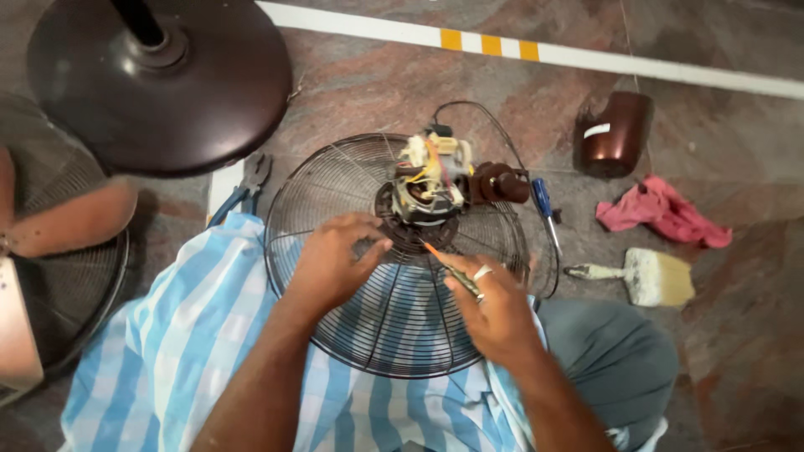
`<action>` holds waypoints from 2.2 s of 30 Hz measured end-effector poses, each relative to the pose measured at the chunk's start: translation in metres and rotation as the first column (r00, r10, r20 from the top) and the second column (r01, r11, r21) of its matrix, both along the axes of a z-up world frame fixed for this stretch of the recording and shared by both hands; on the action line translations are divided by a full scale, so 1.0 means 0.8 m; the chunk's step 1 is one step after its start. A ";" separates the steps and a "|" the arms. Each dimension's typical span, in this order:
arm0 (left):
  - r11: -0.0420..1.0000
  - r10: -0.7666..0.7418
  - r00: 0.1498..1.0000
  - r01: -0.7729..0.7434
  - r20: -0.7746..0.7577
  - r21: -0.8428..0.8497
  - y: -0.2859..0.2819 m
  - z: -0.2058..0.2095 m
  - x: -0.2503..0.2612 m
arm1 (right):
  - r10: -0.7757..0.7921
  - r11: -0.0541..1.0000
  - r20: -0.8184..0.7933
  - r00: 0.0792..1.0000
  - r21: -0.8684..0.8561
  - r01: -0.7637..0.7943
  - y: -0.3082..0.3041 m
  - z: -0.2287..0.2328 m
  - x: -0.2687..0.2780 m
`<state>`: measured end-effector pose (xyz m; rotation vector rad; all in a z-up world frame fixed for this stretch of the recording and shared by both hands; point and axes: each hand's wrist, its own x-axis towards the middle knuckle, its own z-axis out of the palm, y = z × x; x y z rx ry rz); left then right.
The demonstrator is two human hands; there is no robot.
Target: The person sits on the floor and uses screwdrivers to work on the motor housing and internal wiring of a disassembled electric fan. They remove the fan blades, adjust components within the motor assembly, and handle the fan cage and blades.
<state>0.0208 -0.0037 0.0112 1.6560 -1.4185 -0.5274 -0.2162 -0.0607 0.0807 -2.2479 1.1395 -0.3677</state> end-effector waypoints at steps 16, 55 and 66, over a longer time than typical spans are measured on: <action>0.995 0.013 0.943 -0.045 0.333 0.087 0.005 0.023 -0.059 | -0.202 0.976 0.525 0.827 0.181 0.123 -0.154 -0.021 -0.109; 0.940 -0.241 0.853 0.324 0.464 -0.108 0.113 0.099 -0.099 | -0.562 0.783 0.574 0.596 0.602 0.159 -0.234 -0.151 -0.027; 0.925 -0.254 0.871 0.345 0.421 -0.157 0.107 0.129 -0.090 | -0.651 0.730 0.438 0.620 0.585 0.352 -0.241 -0.137 -0.020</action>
